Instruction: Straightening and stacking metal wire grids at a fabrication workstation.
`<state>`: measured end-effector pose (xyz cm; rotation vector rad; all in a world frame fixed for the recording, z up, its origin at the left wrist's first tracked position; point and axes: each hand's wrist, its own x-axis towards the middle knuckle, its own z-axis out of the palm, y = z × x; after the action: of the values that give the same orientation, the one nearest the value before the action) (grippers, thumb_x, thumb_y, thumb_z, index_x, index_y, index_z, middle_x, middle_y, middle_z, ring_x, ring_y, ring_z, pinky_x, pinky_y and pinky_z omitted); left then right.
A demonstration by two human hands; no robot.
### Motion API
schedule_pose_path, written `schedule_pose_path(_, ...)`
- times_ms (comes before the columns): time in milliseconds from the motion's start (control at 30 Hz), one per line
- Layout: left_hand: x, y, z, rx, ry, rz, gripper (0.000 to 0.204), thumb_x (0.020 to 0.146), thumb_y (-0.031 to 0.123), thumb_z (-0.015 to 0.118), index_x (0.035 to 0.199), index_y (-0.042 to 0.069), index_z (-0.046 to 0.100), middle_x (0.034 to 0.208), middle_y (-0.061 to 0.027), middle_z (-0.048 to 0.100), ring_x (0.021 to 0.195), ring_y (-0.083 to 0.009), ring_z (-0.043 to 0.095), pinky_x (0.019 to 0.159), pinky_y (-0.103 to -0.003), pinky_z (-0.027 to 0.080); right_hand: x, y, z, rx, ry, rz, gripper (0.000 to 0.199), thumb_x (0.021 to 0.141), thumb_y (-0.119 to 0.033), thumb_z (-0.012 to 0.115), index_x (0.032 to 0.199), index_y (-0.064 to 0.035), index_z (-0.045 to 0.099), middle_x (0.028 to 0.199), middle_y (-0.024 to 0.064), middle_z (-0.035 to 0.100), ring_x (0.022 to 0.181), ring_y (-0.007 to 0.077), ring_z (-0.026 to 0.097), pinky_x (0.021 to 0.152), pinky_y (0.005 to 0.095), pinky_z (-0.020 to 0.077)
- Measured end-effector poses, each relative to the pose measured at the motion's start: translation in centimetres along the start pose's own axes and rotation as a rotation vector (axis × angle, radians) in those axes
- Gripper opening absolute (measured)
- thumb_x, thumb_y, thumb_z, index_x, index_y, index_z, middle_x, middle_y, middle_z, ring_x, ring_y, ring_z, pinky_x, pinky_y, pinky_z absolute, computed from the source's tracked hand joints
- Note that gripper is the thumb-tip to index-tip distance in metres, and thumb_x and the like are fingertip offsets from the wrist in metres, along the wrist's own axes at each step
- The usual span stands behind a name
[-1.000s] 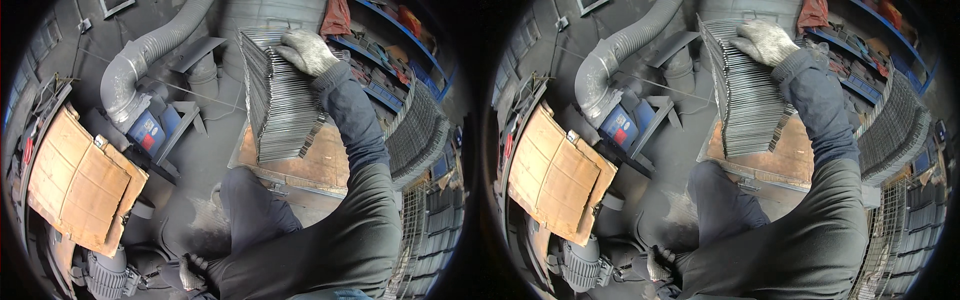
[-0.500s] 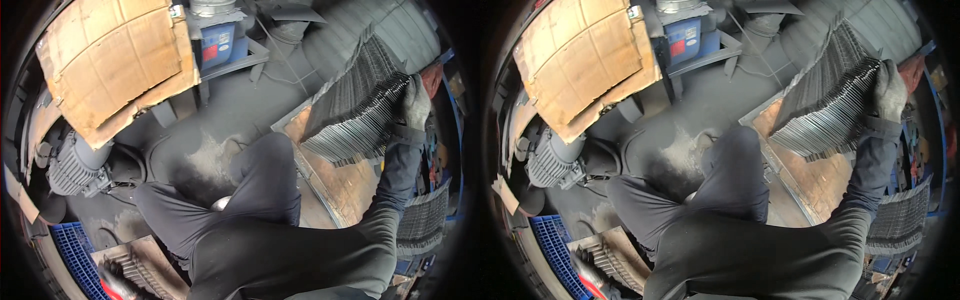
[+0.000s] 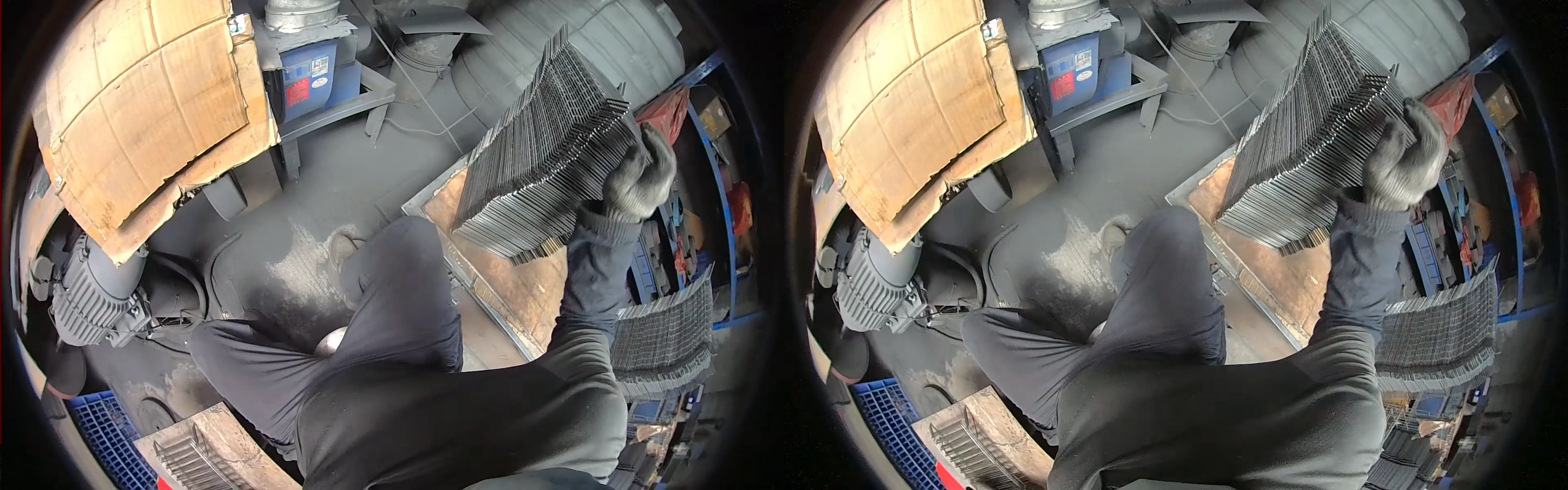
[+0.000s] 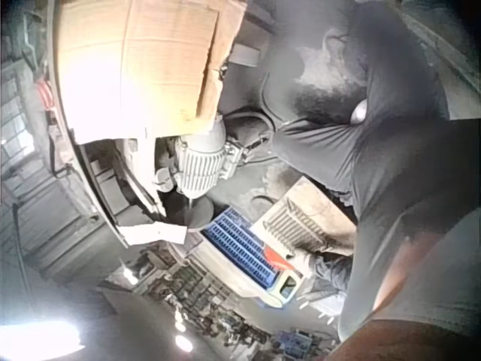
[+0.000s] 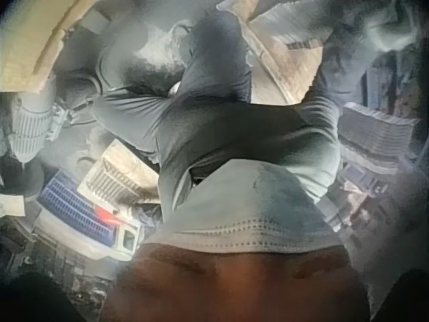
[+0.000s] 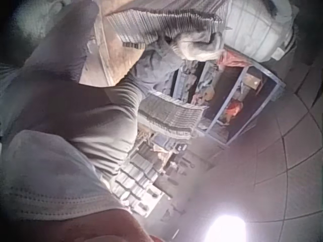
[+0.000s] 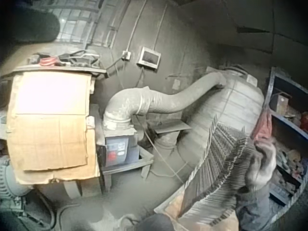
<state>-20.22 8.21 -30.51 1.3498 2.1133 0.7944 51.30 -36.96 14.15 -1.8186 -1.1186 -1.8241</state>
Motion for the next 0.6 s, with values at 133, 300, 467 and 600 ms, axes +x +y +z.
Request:
schedule_pose_path(133, 0.3, -2.9, -4.5, 0.032, 0.056, -0.029, 0.030, 0.101, 0.030, 0.061, 0.110, 0.002, 0.065, 0.091, -0.0119, 0.065, 0.080, -0.0192, 0.061, 0.075, -0.036, 0.051, -3.9, -5.7, -0.4, 0.341, -0.082, 0.066, 0.026, 0.091, -0.017, 0.074, 0.112, -0.0042, 0.064, 0.114, 0.0160, 0.070, 0.108, 0.0325, 0.067, 0.100, 0.0450, 0.0519)
schedule_pose_path(300, -0.5, -8.0, -11.4, 0.078, 0.083, -0.087, 0.028, 0.100, 0.028, 0.061, 0.108, 0.002, 0.064, 0.087, -0.0105, 0.064, 0.077, -0.0186, 0.060, 0.072, -0.036, 0.051, -7.9, -12.0, -0.4, 0.447, -0.344, 0.078, 0.026, 0.084, -0.013, 0.075, 0.105, -0.0073, 0.062, 0.110, 0.0136, 0.069, 0.104, 0.0348, 0.065, 0.104, 0.0537, 0.0482)
schedule_pose_path(467, -3.9, -14.0, -30.2, 0.082, 0.100, -0.069, 0.025, 0.100, 0.027, 0.060, 0.105, 0.002, 0.064, 0.083, -0.0090, 0.063, 0.074, -0.0180, 0.059, 0.069, -0.035, 0.050, -10.8, -18.6, 1.6, 0.611, -0.373, 0.188, 0.037, 0.077, -0.002, 0.077, 0.109, -0.0082, 0.060, 0.111, 0.0142, 0.068, 0.105, 0.0363, 0.066, 0.104, 0.0548, 0.0488)
schedule_pose_path(600, -13.3, -0.6, -36.8, 0.254, 0.040, 0.123, 0.022, 0.101, 0.023, 0.061, 0.101, 0.001, 0.062, 0.076, -0.0041, 0.059, 0.068, -0.0146, 0.053, 0.064, -0.032, 0.046, -12.0, -27.7, 2.9, 1.221, -0.511, 0.703, 0.042, 0.079, 0.003, 0.078, 0.115, -0.0076, 0.060, 0.117, 0.0153, 0.067, 0.111, 0.0295, 0.065, 0.102, 0.0461, 0.0509)
